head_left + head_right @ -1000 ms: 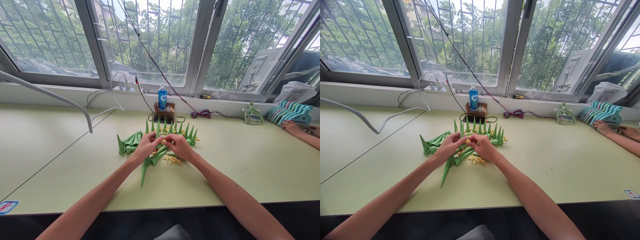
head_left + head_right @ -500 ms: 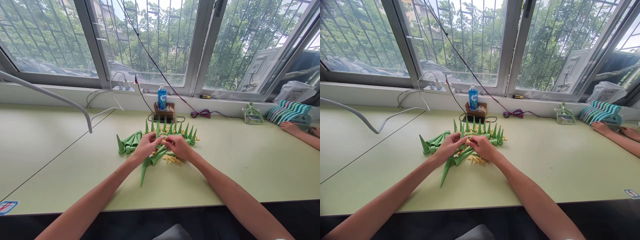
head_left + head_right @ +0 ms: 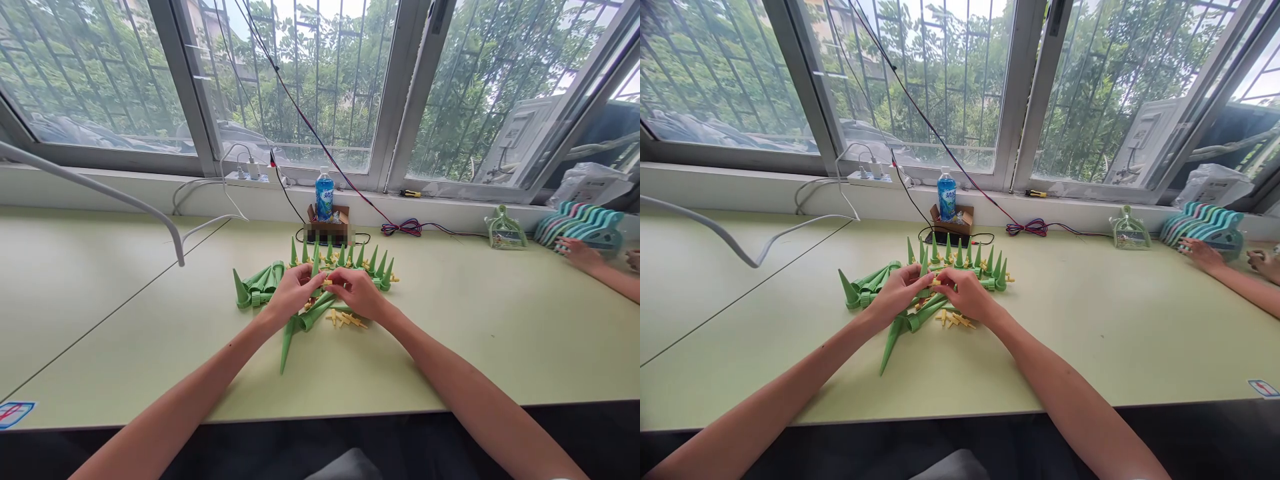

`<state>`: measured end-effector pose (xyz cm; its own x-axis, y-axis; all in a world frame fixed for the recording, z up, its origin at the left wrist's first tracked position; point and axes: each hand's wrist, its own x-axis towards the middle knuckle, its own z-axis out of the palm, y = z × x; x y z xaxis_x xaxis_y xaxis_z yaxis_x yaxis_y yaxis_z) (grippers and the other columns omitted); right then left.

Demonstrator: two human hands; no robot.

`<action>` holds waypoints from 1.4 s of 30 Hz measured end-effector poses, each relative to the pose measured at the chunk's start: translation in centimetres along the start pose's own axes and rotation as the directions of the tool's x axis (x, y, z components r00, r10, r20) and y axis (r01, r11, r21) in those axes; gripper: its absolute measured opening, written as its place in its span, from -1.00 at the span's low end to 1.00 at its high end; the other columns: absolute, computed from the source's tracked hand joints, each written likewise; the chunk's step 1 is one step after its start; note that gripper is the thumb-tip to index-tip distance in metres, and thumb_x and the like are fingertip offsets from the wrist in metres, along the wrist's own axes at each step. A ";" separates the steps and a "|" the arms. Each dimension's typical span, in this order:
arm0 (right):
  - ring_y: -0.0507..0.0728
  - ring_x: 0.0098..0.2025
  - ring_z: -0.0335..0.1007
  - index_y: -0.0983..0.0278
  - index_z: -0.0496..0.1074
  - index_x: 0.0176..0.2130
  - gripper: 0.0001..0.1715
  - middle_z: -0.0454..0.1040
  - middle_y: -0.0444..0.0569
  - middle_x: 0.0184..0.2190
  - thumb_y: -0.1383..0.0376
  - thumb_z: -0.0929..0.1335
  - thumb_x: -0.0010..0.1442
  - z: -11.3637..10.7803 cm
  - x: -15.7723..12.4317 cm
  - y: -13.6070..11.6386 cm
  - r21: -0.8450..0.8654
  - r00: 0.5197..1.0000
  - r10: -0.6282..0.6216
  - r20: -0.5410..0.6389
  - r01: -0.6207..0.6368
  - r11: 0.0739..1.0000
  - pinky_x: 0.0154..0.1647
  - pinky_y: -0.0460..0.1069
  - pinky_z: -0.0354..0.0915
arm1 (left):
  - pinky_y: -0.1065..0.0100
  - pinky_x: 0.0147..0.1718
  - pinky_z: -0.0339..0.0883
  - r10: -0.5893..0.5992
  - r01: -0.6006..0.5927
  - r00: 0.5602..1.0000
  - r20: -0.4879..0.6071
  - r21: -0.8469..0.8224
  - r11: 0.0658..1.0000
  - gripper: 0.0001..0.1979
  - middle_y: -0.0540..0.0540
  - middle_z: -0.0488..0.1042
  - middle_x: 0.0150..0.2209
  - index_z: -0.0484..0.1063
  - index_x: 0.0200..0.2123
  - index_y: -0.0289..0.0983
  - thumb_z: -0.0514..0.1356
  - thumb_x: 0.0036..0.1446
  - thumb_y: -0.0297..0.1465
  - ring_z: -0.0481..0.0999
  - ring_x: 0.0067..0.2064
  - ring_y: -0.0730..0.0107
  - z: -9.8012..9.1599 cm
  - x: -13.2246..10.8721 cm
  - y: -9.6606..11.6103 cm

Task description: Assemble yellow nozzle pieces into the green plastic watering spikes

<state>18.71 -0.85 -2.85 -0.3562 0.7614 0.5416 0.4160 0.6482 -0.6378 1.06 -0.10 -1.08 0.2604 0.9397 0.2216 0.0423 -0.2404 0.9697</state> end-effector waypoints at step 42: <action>-0.02 -0.54 0.22 0.30 0.44 -0.30 -0.79 0.45 -0.12 -0.50 0.24 0.28 0.28 -0.1 0.0 -0.2 -0.021 1.000 0.002 0.019 -0.002 1.000 -0.45 -0.10 0.20 | 0.50 -0.63 0.23 -0.036 0.034 0.998 0.054 0.039 0.999 -0.62 0.07 0.21 -0.54 0.28 -0.49 -0.28 0.28 -0.01 -0.10 0.23 -0.53 0.55 -0.1 0.0 0.1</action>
<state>18.75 -0.97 -2.69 -0.3711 0.7628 0.5295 0.4340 0.6466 -0.6273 1.00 -0.09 -0.92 0.3105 0.9332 0.1806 0.0883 -0.2175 0.9721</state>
